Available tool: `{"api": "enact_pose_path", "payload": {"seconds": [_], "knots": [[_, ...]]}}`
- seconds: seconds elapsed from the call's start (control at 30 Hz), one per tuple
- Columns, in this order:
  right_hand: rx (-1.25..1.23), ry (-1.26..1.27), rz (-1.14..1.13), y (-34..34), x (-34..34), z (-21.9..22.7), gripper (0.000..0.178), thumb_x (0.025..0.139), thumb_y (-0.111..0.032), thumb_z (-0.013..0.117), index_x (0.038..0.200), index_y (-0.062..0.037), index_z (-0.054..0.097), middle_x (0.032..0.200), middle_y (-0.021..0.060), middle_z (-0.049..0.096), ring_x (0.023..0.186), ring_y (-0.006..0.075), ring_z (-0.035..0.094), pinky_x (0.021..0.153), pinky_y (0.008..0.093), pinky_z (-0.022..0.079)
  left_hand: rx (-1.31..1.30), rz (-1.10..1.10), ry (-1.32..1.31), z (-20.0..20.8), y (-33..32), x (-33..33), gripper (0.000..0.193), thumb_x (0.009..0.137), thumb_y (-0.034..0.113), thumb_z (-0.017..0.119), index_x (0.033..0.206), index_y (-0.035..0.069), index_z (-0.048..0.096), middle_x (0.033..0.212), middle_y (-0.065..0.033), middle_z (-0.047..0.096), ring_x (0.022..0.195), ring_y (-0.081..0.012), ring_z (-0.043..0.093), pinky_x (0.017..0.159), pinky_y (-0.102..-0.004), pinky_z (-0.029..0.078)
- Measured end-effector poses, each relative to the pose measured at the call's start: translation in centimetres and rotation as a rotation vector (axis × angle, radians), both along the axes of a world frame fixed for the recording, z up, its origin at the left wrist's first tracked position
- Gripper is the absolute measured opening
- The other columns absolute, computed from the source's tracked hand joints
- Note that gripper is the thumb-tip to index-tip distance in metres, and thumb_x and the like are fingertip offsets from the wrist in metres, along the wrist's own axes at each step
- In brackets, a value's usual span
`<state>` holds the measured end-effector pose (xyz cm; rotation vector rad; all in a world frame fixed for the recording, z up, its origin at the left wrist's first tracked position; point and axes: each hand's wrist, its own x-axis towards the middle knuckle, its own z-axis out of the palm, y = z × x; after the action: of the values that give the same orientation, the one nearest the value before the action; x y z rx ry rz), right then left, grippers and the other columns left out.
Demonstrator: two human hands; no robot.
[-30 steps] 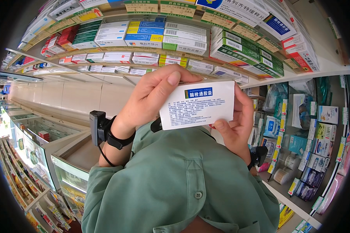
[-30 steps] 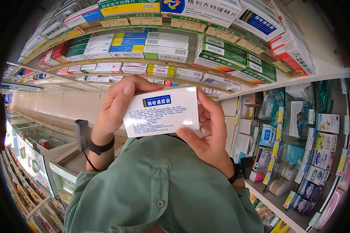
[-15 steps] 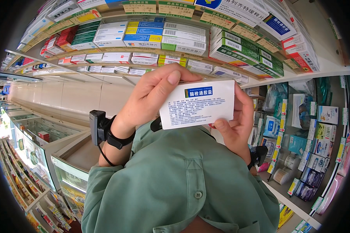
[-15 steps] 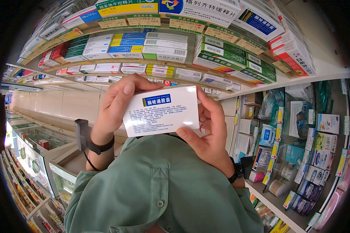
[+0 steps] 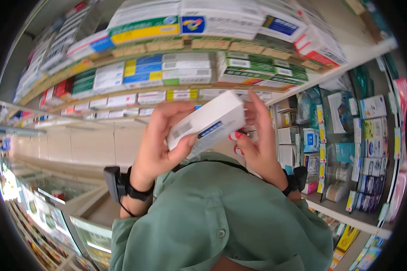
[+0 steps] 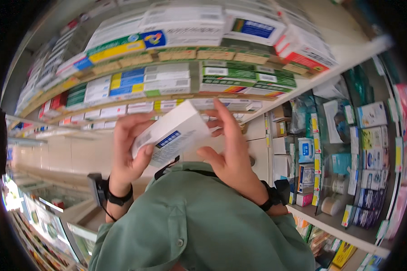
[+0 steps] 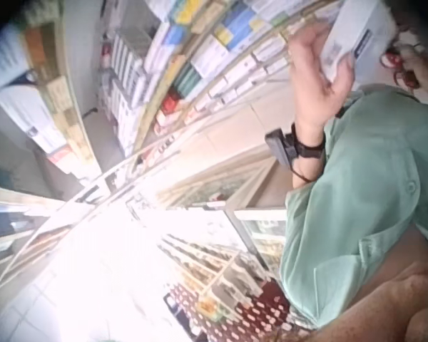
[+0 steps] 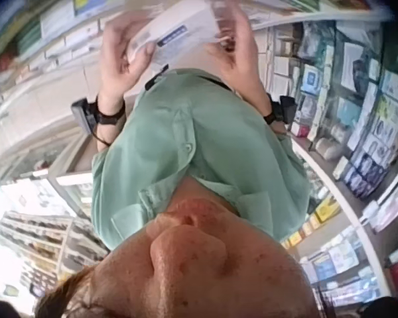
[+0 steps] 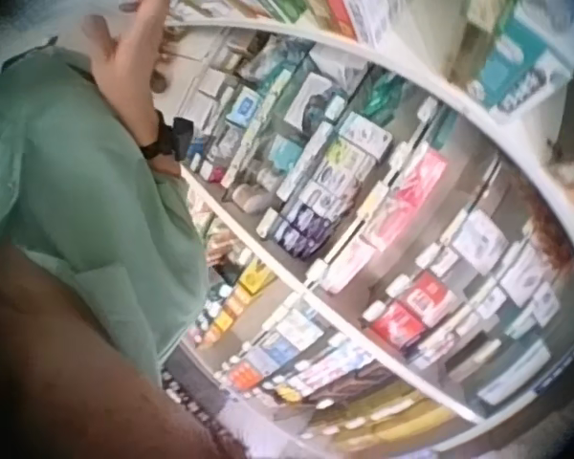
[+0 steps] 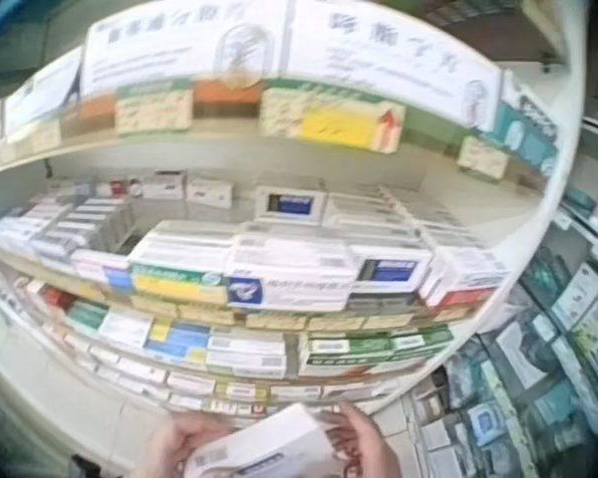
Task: The recorder organizes medication boxes by taking them from a counter and placing them onto pharmacy shelves.
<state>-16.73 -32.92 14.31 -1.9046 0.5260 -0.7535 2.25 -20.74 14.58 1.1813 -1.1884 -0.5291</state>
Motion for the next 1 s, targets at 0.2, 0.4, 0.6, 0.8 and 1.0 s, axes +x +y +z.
{"api": "enact_pose_path", "payload": {"seconds": [0.2, 0.4, 0.6, 0.8, 1.0], "knots": [[0.670, -0.289, 0.299, 1.0, 0.7, -0.3, 0.096, 0.087, -0.018, 0.066, 0.146, -0.0100, -0.008, 0.137, 0.0144, 0.033, 0.116, 0.0227, 0.048, 0.090, 0.0357, 0.045, -0.132, 0.057, -0.767, 0.6, -1.3, -1.2, 0.054, 0.072, 0.025, 0.078, 0.115, 0.001, 0.054, 0.115, -0.0157, 0.061, 0.086, -0.0296, 0.064, 0.069, -0.0347, 0.053], [0.422, -0.272, 0.178, -1.2, 0.7, 0.4, 0.095, 0.080, 0.000, 0.065, 0.147, -0.0075, -0.003, 0.143, 0.0125, 0.026, 0.131, 0.0186, 0.033, 0.106, 0.0347, 0.031, -0.153, -0.130, -0.745, 1.3, -2.2, -2.0, 0.057, 0.067, 0.027, 0.080, 0.114, 0.005, 0.058, 0.124, -0.0093, 0.059, 0.091, -0.0232, 0.059, 0.080, -0.0327, 0.049], [-0.797, 0.020, -0.113, -9.7, -0.9, 10.7, 0.048, 0.082, -0.016, 0.068, 0.122, -0.0002, 0.047, 0.112, 0.0157, 0.052, 0.103, 0.0280, 0.054, 0.088, 0.0345, 0.043, -0.127, -0.198, -0.620, 0.3, -1.8, -1.5, 0.048, 0.072, 0.017, 0.076, 0.115, 0.004, 0.058, 0.120, -0.0082, 0.062, 0.097, -0.0237, 0.060, 0.084, -0.0331, 0.047], [-0.817, 0.191, 0.066, -13.2, -0.6, 14.9, 0.045, 0.086, -0.011, 0.059, 0.130, -0.0066, 0.050, 0.108, 0.0133, 0.054, 0.098, 0.0296, 0.053, 0.083, 0.0350, 0.043, -0.037, -0.220, -0.540, -0.8, -0.4, -1.0, 0.041, 0.075, 0.011, 0.073, 0.113, 0.005, 0.059, 0.109, -0.0088, 0.065, 0.085, -0.0251, 0.063, 0.075, -0.0350, 0.051], [-0.866, 0.242, 0.054, -14.1, 0.6, 14.3, 0.045, 0.086, -0.008, 0.059, 0.130, -0.0070, 0.051, 0.110, 0.0129, 0.054, 0.100, 0.0302, 0.053, 0.087, 0.0355, 0.042, 0.029, -0.168, -0.397, -1.8, 1.1, -0.2, 0.035, 0.076, 0.006, 0.071, 0.109, 0.005, 0.061, 0.105, -0.0096, 0.066, 0.076, -0.0223, 0.063, 0.068, -0.0325, 0.051]]}}
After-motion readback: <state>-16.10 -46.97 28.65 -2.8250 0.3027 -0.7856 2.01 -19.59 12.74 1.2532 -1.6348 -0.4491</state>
